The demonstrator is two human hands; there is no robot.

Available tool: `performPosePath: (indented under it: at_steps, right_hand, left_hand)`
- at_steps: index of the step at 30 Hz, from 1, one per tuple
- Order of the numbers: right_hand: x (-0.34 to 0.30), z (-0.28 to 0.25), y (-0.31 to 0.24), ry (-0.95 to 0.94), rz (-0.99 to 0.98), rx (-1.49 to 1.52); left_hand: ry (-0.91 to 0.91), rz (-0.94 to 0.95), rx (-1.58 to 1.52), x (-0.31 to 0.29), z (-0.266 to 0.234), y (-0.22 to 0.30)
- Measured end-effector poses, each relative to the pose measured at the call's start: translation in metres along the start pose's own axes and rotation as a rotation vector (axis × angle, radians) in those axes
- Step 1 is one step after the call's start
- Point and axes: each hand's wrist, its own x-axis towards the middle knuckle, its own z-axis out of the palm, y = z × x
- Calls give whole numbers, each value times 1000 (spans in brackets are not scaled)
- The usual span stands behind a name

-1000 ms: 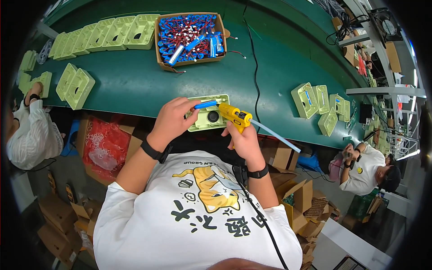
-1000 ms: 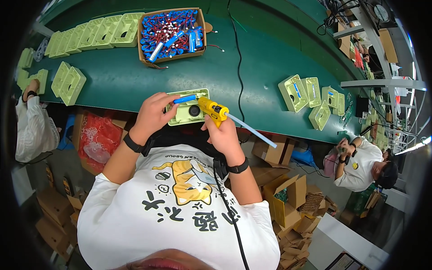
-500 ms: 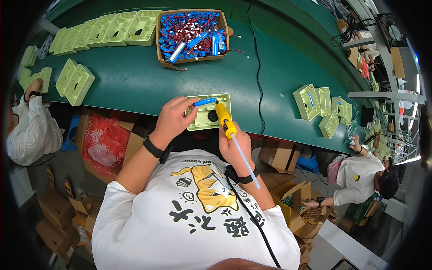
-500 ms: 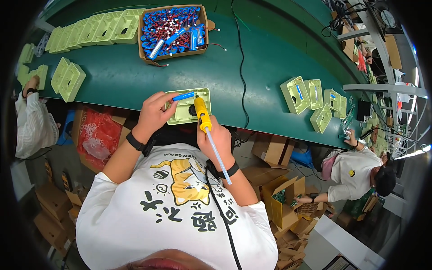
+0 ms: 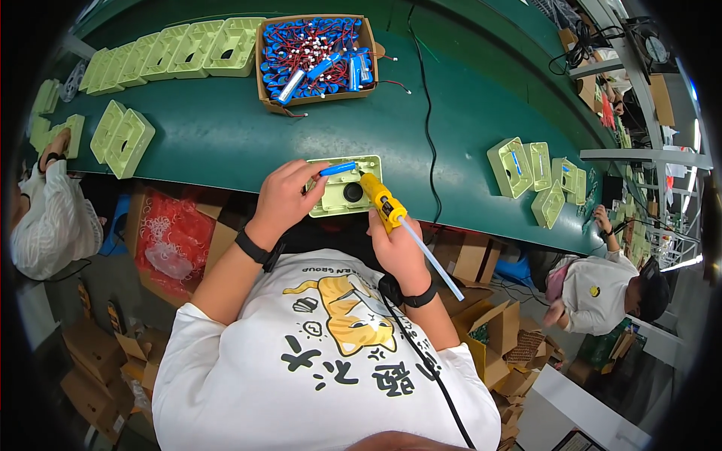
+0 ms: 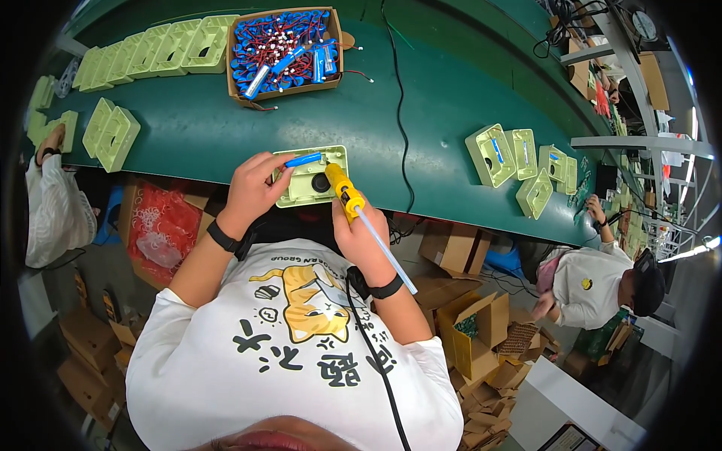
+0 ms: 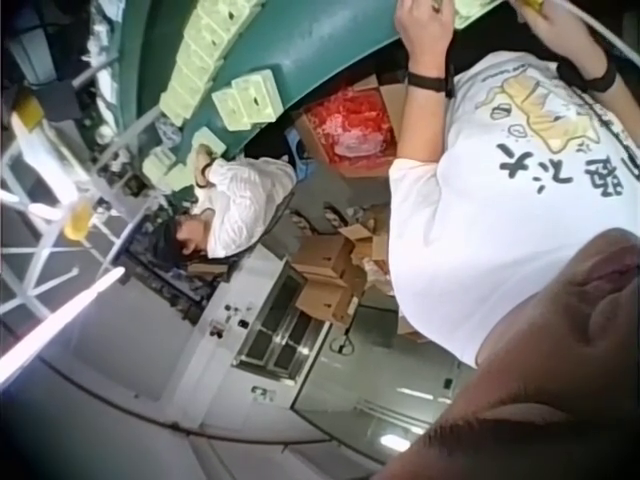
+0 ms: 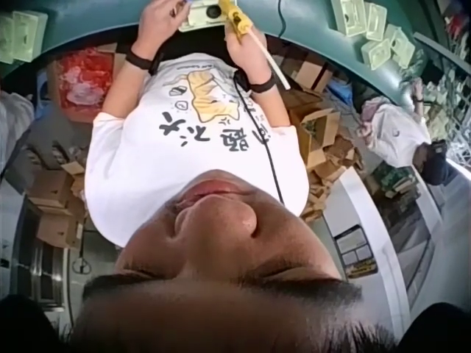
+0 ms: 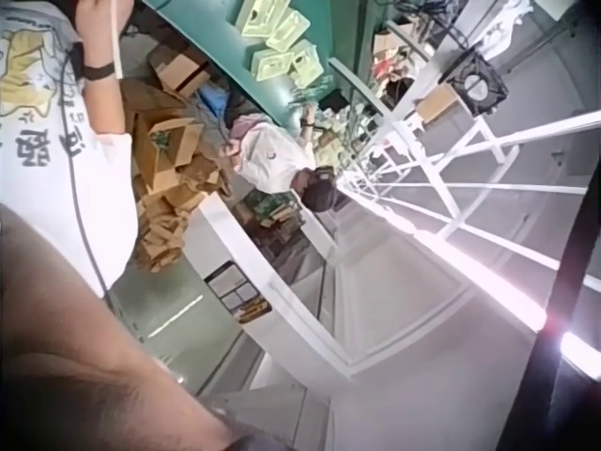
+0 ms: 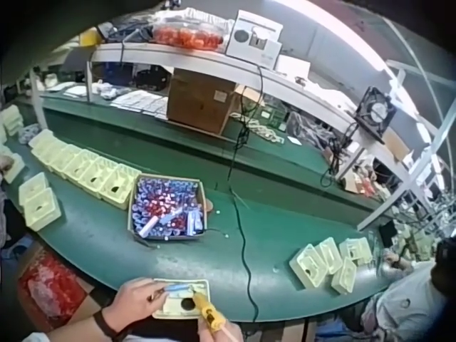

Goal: The person picks up a battery from a box, places it into a plastic housing, and applies adhesive with a glue gun. This process is repeated for several more units before the person sets the glue gun down.

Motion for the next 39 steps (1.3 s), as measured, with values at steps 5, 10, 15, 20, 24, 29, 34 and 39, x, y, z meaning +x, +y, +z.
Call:
performPosePath:
  at_steps: [5, 10, 15, 20, 24, 29, 34, 39]
  right_hand:
    - [0, 1, 17, -37, 78, 90]
    - [3, -2, 22, -64, 145, 160]
    - [4, -12, 6, -86, 197, 285]
    - [0, -16, 3, -102, 254, 404]
    - [-4, -11, 6, -92, 254, 383]
    - [-9, 8, 34, -56, 168, 280]
    - [-9, 10, 33, -37, 142, 322]
    - [-6, 10, 34, -53, 191, 436]
  left_hand:
    - [11, 38, 59, 3, -2, 3]
    - [-6, 179, 151, 10, -5, 5]
    - [-82, 213, 167, 19, -7, 6]
    - [-142, 236, 160, 24, -8, 5]
    - [-280, 275, 286, 30, -14, 3]
    - [-354, 321, 420, 38, -23, 10]
    - [-309, 438, 358, 40, -29, -2]
    - [-406, 447, 239, 46, -31, -17]
